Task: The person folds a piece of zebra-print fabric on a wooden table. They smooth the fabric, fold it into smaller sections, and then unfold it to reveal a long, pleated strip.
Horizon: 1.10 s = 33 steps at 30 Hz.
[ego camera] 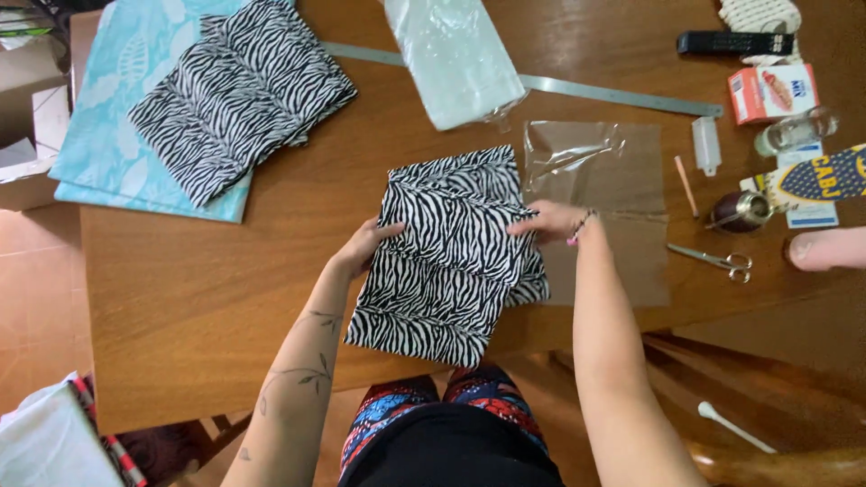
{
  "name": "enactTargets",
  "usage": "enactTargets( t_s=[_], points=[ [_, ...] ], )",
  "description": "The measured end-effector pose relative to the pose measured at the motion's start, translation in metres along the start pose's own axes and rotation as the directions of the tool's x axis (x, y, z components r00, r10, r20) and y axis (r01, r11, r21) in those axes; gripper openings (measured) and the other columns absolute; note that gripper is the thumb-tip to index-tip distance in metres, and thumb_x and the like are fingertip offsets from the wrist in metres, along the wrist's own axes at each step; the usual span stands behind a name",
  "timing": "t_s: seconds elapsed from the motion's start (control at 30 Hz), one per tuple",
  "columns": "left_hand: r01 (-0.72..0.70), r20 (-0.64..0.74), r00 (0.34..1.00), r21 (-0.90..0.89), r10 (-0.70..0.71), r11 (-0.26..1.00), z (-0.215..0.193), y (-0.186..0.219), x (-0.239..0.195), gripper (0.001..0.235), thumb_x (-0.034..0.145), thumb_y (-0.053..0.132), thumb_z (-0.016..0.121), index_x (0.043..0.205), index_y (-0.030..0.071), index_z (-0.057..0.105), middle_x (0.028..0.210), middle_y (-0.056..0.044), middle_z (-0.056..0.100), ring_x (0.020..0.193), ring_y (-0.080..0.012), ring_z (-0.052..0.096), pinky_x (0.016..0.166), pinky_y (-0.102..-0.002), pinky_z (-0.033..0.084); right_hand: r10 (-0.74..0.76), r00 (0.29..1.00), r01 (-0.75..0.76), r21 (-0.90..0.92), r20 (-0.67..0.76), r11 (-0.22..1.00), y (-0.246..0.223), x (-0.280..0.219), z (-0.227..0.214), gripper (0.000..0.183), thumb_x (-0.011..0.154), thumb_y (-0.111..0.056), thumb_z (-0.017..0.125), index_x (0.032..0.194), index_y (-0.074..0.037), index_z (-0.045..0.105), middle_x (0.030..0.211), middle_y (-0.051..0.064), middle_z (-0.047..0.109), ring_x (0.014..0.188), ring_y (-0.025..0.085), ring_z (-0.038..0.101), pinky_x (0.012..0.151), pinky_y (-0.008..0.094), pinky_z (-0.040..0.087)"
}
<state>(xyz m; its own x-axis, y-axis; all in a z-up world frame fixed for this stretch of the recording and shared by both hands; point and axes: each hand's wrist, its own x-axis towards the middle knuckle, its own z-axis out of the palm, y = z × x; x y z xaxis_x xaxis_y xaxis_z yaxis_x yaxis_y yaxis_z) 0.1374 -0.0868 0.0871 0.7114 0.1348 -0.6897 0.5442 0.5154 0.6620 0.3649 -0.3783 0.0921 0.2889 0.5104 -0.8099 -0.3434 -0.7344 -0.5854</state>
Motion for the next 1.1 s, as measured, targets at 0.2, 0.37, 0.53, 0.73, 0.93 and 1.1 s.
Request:
enactTargets(
  t_s=[0.2,0.37,0.53,0.73,0.93,1.1],
  points=[
    [0.044,-0.143,0.987,-0.209,-0.075,0.977,0.015,-0.023,0.053,0.055,0.083,0.029,0.084,0.125,0.008,0.055,0.092,-0.015,0.073,0.079,-0.0328,0.076,0.067,-0.052,0.064,-0.180,0.894,0.382,0.489,-0.409,0.784,0.025,0.072,-0.044,0.035,0.083,-0.041,0.087,0.109,-0.020,0.074,0.102,0.003,0.074,0.089,0.020,0.072,0.072,0.037,0.063],
    [-0.057,-0.314,0.942,0.203,0.120,0.977,0.012,-0.052,0.101,0.049,0.085,0.039,0.084,0.113,0.004,0.066,0.093,-0.009,0.073,0.090,-0.0252,0.073,0.079,-0.040,0.060,-0.384,0.800,0.364,-0.136,-0.460,0.921,0.068,0.158,-0.042,0.058,0.081,-0.041,0.086,0.123,-0.008,0.063,0.117,0.016,0.066,0.110,0.031,0.061,0.091,0.043,0.051],
    [-0.039,-0.563,0.781,0.389,0.271,0.921,-0.004,-0.098,0.135,0.040,0.081,0.052,0.085,0.100,0.018,0.075,0.083,-0.003,0.075,0.089,-0.0195,0.073,0.081,-0.035,0.056,-0.299,0.803,0.286,-0.107,-0.515,0.952,0.089,0.184,-0.032,0.079,0.077,-0.056,0.087,0.134,-0.011,0.054,0.130,0.017,0.062,0.124,0.036,0.058,0.103,0.047,0.049],
    [-0.345,-0.679,0.690,-0.004,0.251,0.938,0.011,-0.093,0.121,0.040,0.077,0.031,0.094,0.104,0.008,0.077,0.080,-0.002,0.073,0.073,-0.0097,0.066,0.071,-0.023,0.057,-0.163,0.776,0.116,-0.116,-0.610,0.987,0.075,0.165,-0.007,0.061,0.076,-0.068,0.082,0.110,-0.018,0.072,0.099,0.003,0.075,0.099,0.024,0.072,0.081,0.036,0.056],
    [-0.039,-0.674,0.524,0.593,0.522,0.805,0.024,-0.076,0.078,0.043,0.085,0.040,0.082,0.118,0.014,0.074,0.106,-0.010,0.072,0.101,-0.0291,0.070,0.089,-0.045,0.057,-0.208,0.742,0.094,-0.209,-0.637,0.974,0.044,0.095,0.016,0.085,0.088,-0.062,0.069,0.145,-0.006,0.042,0.141,0.028,0.049,0.133,0.045,0.048,0.110,0.055,0.043],
    [0.250,-0.661,0.722,0.526,0.206,0.813,0.023,-0.096,0.084,0.059,0.095,0.063,0.060,0.129,0.016,0.067,0.115,-0.009,0.074,0.117,-0.0317,0.066,0.097,-0.048,0.053,-0.144,0.814,0.081,-0.136,-0.563,0.987,0.071,0.118,-0.005,0.082,0.088,-0.069,0.067,0.127,0.003,0.062,0.126,0.027,0.065,0.123,0.041,0.059,0.102,0.051,0.049]
  ],
)
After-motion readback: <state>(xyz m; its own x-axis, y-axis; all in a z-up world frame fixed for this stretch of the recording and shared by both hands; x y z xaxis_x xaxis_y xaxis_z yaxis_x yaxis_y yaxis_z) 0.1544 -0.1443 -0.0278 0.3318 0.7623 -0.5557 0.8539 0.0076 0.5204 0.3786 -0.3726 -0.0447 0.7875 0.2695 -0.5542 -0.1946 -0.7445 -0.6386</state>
